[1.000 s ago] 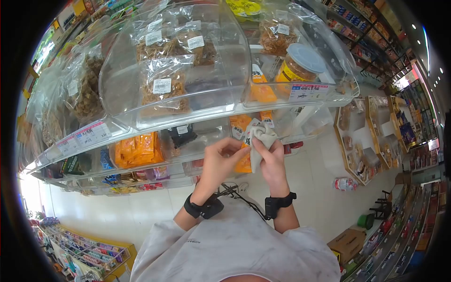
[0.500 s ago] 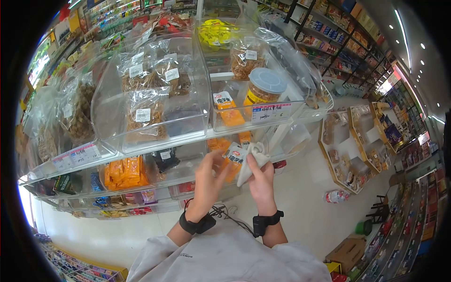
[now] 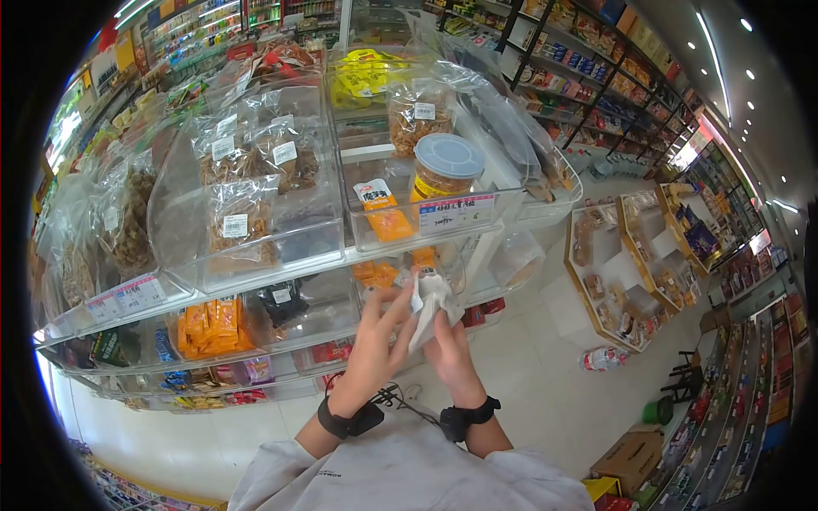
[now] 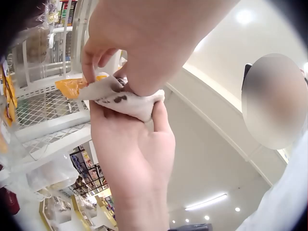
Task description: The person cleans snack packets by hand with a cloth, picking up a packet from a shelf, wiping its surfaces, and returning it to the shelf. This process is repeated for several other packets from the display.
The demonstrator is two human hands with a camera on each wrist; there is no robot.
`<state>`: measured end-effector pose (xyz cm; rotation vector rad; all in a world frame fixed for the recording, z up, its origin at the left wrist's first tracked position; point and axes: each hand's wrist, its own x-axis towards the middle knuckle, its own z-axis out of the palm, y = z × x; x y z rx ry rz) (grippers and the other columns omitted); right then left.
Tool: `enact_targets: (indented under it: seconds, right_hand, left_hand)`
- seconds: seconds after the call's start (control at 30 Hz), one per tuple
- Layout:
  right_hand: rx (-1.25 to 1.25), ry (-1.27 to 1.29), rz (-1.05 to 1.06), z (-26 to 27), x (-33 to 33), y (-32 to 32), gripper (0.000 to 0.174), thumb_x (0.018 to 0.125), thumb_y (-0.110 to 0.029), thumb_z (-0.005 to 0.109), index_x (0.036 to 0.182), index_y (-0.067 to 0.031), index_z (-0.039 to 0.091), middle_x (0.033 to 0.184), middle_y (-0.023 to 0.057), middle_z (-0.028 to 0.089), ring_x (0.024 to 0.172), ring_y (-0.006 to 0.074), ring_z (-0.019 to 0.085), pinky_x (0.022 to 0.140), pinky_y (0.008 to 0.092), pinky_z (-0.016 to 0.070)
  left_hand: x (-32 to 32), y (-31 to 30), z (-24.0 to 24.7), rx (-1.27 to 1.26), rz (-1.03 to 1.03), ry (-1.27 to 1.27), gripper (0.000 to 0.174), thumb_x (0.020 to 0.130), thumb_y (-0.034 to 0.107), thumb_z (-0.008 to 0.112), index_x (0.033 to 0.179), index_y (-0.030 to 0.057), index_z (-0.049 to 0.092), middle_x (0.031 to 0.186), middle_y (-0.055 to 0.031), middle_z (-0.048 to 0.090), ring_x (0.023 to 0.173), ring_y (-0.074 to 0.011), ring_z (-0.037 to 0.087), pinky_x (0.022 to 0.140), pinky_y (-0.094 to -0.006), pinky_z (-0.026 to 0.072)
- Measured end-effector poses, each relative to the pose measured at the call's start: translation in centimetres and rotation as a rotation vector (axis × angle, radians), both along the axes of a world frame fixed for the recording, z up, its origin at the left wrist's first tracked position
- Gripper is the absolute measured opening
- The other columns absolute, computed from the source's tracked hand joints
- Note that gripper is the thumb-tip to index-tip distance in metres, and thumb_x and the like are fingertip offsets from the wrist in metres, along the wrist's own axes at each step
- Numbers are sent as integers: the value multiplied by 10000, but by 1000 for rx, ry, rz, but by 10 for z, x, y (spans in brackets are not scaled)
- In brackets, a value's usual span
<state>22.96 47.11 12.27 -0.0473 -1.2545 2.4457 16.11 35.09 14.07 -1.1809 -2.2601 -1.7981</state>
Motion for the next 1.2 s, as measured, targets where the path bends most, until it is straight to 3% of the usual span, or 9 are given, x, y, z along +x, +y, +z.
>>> enact_targets:
  seconds: [0.1, 0.23, 0.37, 0.57, 0.73, 0.83, 0.93, 1.03, 1.2]
  right_hand:
    - [188, -134, -111, 1, -3, 20, 540, 1100, -249, 463, 1565, -6, 335, 1577, 71, 418, 1501, 197, 304, 1197, 331, 282]
    - [391, -244, -238, -19, -9, 32, 505, 1036, -165, 604, 1487, 7, 457, 1448, 81, 545, 1318, 161, 503, 1107, 309, 390]
    - [269, -211, -117, -14, -1, 28, 482, 978, -111, 686, 1414, 15, 525, 1329, 72, 619, 1166, 126, 588, 1016, 292, 456]
    - [229, -216, -194, -19, 2, 23, 386, 960, -126, 715, 1304, 17, 614, 1231, 66, 666, 1111, 108, 611, 955, 275, 485]
    - [208, -250, -211, -6, 7, 23, 411, 993, -197, 681, 1338, 8, 594, 1242, 59, 655, 1113, 112, 602, 954, 281, 474]
    - [312, -206, 87, -21, 19, 34, 444, 1023, -227, 636, 1390, 3, 541, 1290, 57, 620, 1162, 122, 576, 985, 290, 455]
    - [35, -245, 189, -26, 13, 31, 451, 1044, -228, 600, 1415, 7, 497, 1315, 56, 593, 1199, 129, 547, 1015, 299, 437]
    - [398, -183, 124, 4, 8, 26, 424, 1060, -236, 575, 1392, 17, 506, 1296, 43, 603, 1170, 118, 555, 988, 269, 444]
    - [574, -307, -130, -24, 5, 30, 311, 1052, -224, 586, 1237, 23, 619, 1062, 45, 693, 971, 80, 607, 833, 251, 489]
  left_hand:
    - [-1, -3, -8, -4, -61, 16, 377, 923, -46, 627, 1299, -28, 625, 1131, -212, 658, 939, -337, 684, 819, -368, 545]
    - [1, -3, -3, 29, -16, -30, 197, 931, -1, 672, 1120, -38, 712, 984, -194, 715, 809, -286, 702, 755, -344, 550]
    - [0, -3, -8, 32, 33, -146, 126, 907, 43, 734, 1007, -31, 752, 871, -159, 722, 720, -225, 694, 685, -317, 545]
    - [-2, -3, -11, 17, 67, -225, 142, 892, 36, 746, 1030, 13, 771, 880, -146, 732, 723, -210, 701, 653, -298, 543]
    - [-1, -2, -18, 115, 133, -282, 124, 915, 70, 756, 977, -37, 765, 812, -83, 706, 694, -104, 656, 605, -242, 504]
    - [-10, -5, -23, 195, 174, -392, 140, 923, 52, 730, 1004, -61, 755, 845, -85, 722, 709, -95, 646, 642, -248, 506]
    - [-13, -4, -23, 259, 173, -430, 156, 930, 45, 714, 1019, -78, 747, 863, -86, 725, 705, -89, 638, 649, -242, 498]
    - [-10, 0, -24, 289, 149, -465, 162, 947, 76, 720, 992, -76, 750, 867, -68, 720, 713, -79, 649, 630, -227, 509]
    - [-14, -3, -29, 133, 45, -584, 227, 968, 125, 714, 1083, -70, 716, 846, -71, 726, 730, -97, 682, 671, -235, 563]
